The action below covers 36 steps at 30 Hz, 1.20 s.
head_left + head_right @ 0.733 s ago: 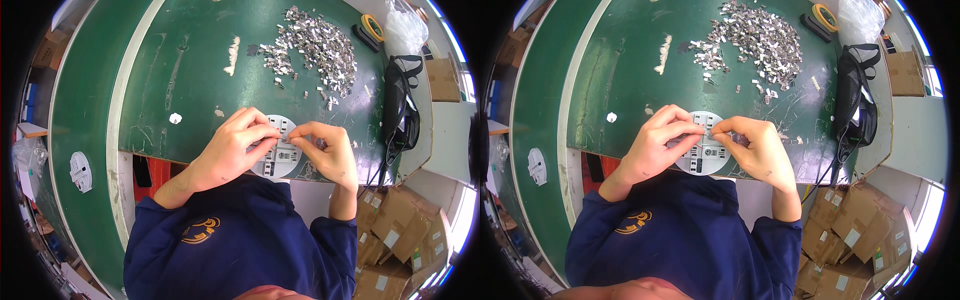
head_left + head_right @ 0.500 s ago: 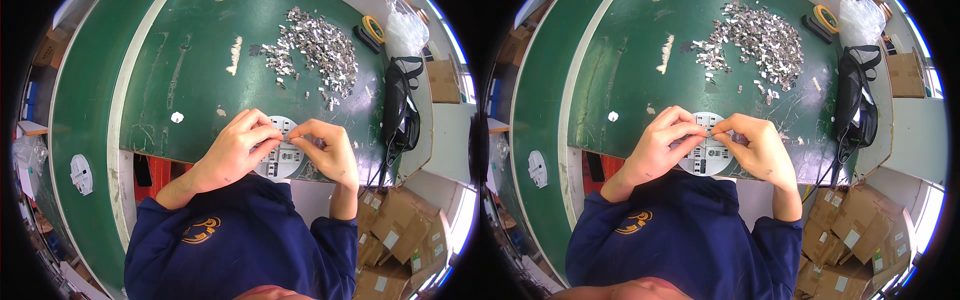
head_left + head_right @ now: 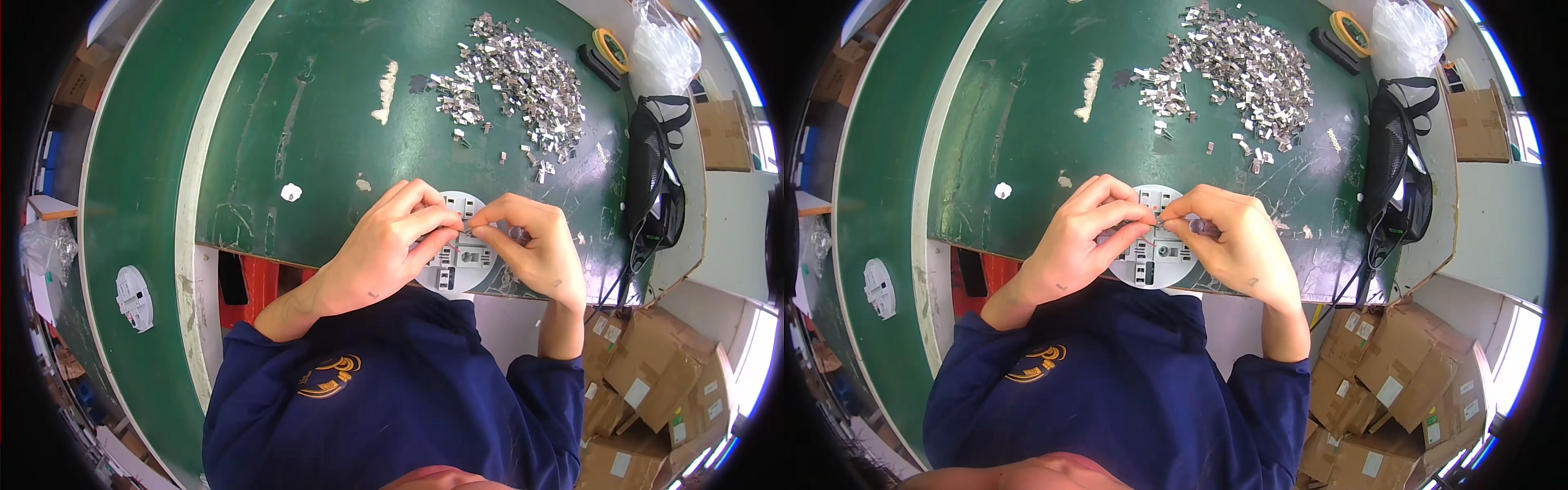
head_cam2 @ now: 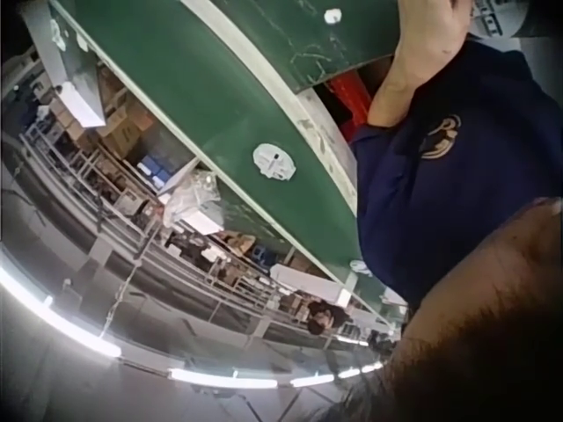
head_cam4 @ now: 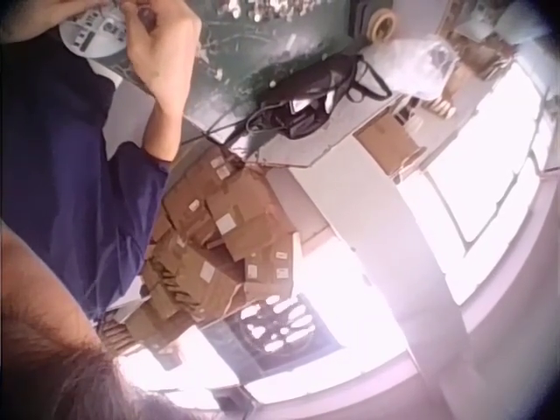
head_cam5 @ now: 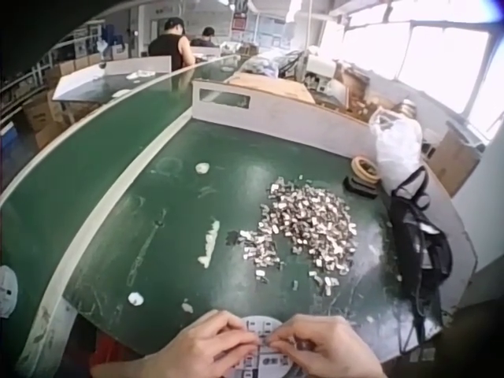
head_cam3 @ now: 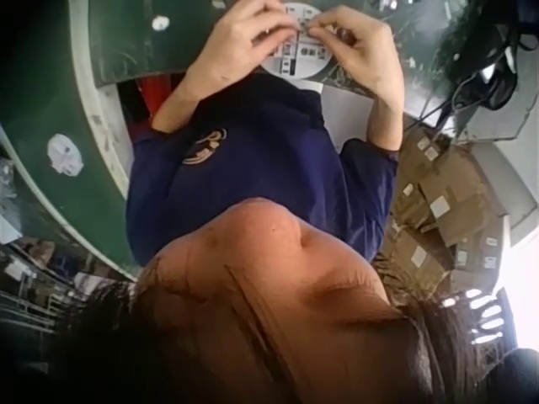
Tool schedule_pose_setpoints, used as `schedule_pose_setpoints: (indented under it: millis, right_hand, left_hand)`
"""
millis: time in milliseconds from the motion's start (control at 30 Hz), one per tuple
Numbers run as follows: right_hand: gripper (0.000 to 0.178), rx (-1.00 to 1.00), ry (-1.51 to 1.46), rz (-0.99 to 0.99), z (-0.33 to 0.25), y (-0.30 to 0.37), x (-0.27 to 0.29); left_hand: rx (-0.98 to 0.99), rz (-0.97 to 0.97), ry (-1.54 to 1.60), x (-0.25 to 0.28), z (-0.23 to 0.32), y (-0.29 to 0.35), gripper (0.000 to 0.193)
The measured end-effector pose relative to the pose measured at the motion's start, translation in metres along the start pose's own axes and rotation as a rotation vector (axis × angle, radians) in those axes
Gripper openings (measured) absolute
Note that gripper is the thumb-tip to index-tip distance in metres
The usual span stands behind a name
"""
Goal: Assembling small metal components into a circular fixture at a workbench.
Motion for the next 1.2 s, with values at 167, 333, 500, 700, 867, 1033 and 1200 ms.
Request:
schedule_pose_setpoints:
  millis: [167,333,500,700,867,1033,1200]
  right_hand:
    - [0.006,0.02,0.067,0.022,-0.011,0.004,-0.007]
    - [0.009,0.23,0.251,0.072,-0.014,0.009,-0.02]
    - [0.015,0.223,0.362,0.032,-0.022,0.011,-0.03]
    - [0.021,0.298,0.544,-0.05,-0.026,0.01,-0.041]
    - [0.021,0.269,0.634,-0.146,-0.027,0.007,-0.051]
    - [0.012,0.219,0.512,-0.1,-0.022,0.004,-0.041]
    - [0.013,0.225,0.424,-0.077,-0.021,0.003,-0.037]
  left_hand:
    - [-0.007,0.048,-0.031,0.003,0.002,0.002,0.016]
    - [-0.005,0.096,-0.067,0.006,0.003,0.009,0.016]
    - [-0.016,0.147,-0.128,0.01,0.003,0.011,0.019]
    - [-0.017,0.17,-0.151,0.009,0.001,0.013,0.019]
    - [-0.034,0.18,-0.136,0.01,-0.001,0.013,0.018]
    - [-0.035,0.17,-0.132,0.009,-0.003,0.015,0.018]
    - [-0.013,0.146,-0.102,0.008,-0.006,0.013,0.017]
Point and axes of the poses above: each hand's wrist, its own y-axis away from the middle knuckle, its own x-axis out of the back of the hand, z = x × y, the point moved 5 cm from there along -y, towards the middle knuckle, and after that the axes turned 15 degrees about -y, right-handed, at the moved point
